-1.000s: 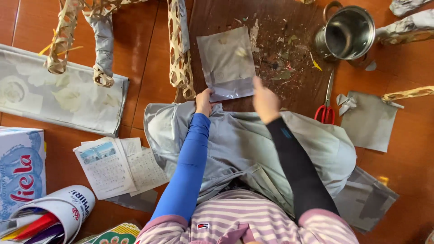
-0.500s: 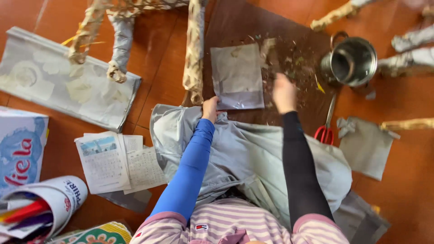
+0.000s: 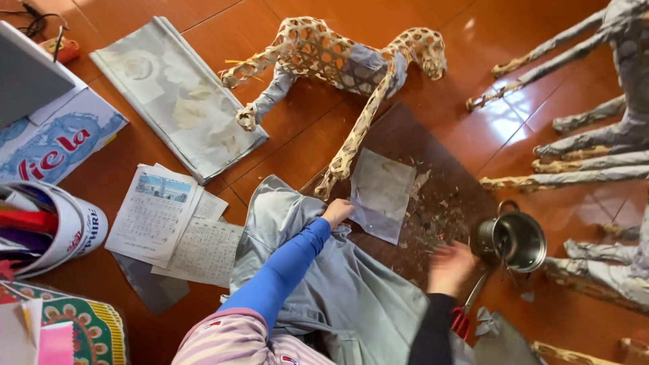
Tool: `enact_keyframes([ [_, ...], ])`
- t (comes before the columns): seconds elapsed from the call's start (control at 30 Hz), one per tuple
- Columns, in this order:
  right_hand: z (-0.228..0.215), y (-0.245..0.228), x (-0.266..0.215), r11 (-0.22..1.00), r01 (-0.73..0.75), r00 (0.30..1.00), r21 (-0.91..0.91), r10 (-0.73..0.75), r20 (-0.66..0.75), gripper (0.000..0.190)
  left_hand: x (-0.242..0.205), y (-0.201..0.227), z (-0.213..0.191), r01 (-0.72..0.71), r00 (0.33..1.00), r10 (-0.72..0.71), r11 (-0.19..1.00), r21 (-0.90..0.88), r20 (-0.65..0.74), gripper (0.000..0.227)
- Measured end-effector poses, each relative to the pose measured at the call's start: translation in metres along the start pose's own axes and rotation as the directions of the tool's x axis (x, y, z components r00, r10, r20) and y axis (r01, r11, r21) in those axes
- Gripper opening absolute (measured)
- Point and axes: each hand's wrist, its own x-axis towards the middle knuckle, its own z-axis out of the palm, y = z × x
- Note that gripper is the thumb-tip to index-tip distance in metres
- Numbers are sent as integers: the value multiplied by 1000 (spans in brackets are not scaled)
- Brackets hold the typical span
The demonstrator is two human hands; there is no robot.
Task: Wrapping paper around a wooden giraffe frame using glue and a brush.
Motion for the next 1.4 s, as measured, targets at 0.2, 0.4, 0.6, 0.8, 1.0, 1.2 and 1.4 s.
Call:
enact_keyframes([
  [0.2, 139, 108, -138, -94, 858, 494, -505, -113, 862, 69, -15, 22, -11, -6, 995, -8, 991, 135, 100, 25],
  [0.4, 163, 105, -100, -186, 872, 392, -452, -285, 874, 39, -48, 77, -88, -443, 881, 425, 587, 677, 208, 26],
  [0.6, 175, 61, -86, -261, 859, 299, -440, -441, 846, 20, -64, 113, -157, -327, 847, 520, 345, 880, 111, 29],
  [0.8, 192, -36, -174, -369, 864, 158, -344, -451, 879, 19, -34, 179, -123, -415, 888, 459, 756, 507, 42, 47],
  [1.0, 179, -123, -256, -458, 838, 179, -296, -281, 943, 24, -41, 247, -21, -153, 943, 187, 978, -139, 276, 44],
  [1.2, 206, -190, -303, -213, 925, 353, -316, 164, 921, 27, -20, 217, 49, -277, 900, 361, 907, -316, 246, 33],
  [1.4, 266, -172, -259, 93, 858, 435, -505, 390, 811, 21, -123, 173, 68, -293, 934, 328, 930, -220, 145, 52],
])
